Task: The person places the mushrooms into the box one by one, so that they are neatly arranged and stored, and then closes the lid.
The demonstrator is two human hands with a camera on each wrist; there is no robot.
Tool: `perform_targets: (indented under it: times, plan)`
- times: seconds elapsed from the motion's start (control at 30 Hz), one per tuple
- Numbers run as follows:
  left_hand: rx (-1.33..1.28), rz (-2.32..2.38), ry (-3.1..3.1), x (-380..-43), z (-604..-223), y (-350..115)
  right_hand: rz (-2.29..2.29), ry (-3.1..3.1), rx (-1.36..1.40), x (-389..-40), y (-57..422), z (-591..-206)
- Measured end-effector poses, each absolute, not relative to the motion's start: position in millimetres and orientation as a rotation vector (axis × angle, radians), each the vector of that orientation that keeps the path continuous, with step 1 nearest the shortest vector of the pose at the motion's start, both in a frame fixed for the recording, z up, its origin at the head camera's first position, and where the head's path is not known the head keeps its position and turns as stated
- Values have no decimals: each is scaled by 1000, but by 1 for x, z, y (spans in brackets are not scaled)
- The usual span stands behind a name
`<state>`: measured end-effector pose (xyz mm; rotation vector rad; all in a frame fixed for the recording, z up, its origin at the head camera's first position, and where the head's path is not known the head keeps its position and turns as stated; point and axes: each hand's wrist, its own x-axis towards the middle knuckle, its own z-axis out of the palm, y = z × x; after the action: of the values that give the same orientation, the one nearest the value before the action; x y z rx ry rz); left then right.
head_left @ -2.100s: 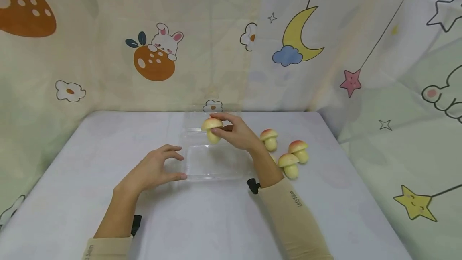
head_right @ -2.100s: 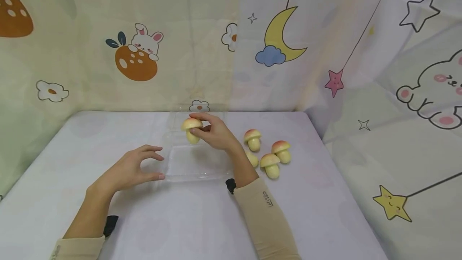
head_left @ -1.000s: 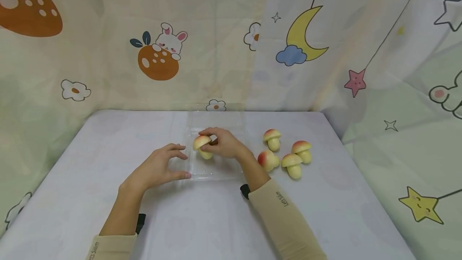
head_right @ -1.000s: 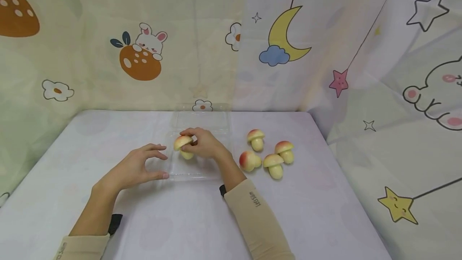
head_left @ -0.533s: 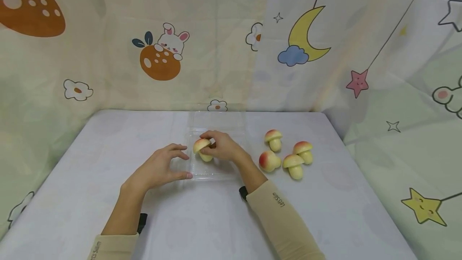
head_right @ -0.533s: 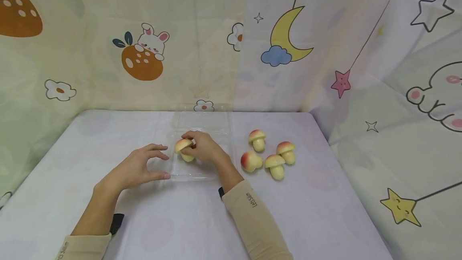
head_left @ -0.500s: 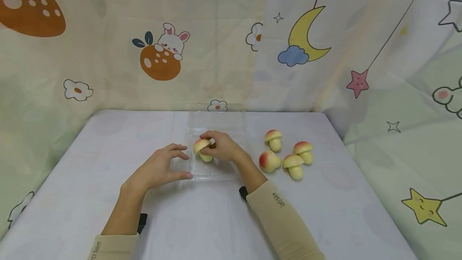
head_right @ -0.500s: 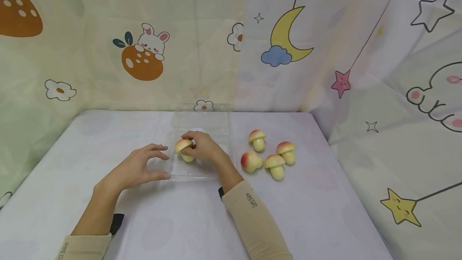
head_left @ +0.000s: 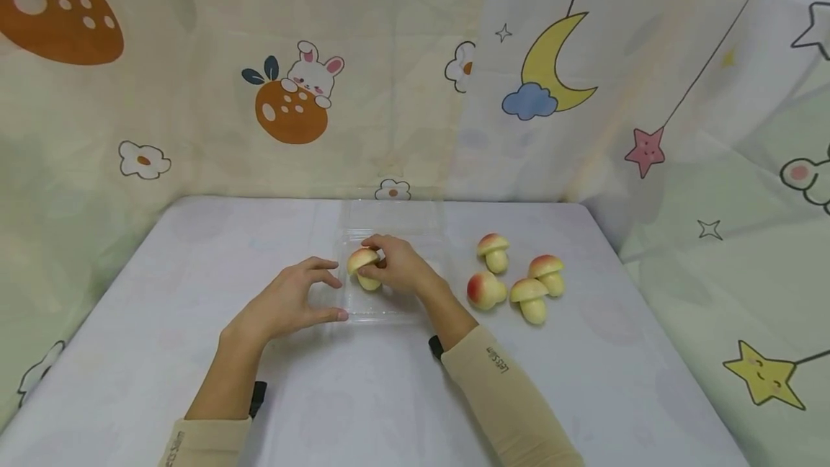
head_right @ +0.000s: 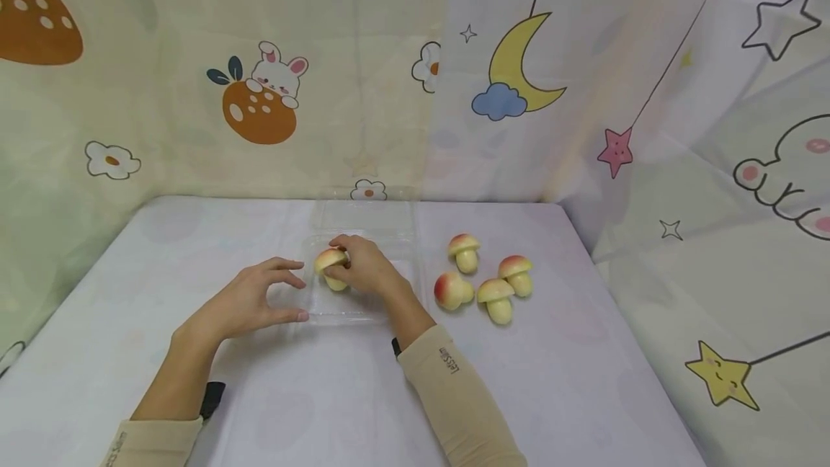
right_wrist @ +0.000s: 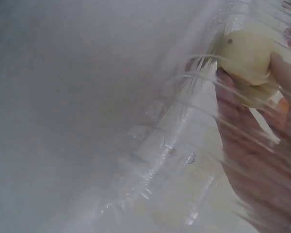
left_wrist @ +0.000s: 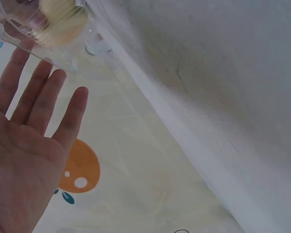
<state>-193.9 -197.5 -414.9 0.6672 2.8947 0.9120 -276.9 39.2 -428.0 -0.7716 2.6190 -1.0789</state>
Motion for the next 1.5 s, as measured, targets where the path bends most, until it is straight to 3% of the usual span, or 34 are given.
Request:
perform_targets:
  times: [0.77,1.5]
  plan:
    - [669,878,2898,-195,-414,-191,-824,2837,-688,-265,44,-412]
    - [658,867,2918,-195,-415,-197,-785,2836,-890,-250,68,-387]
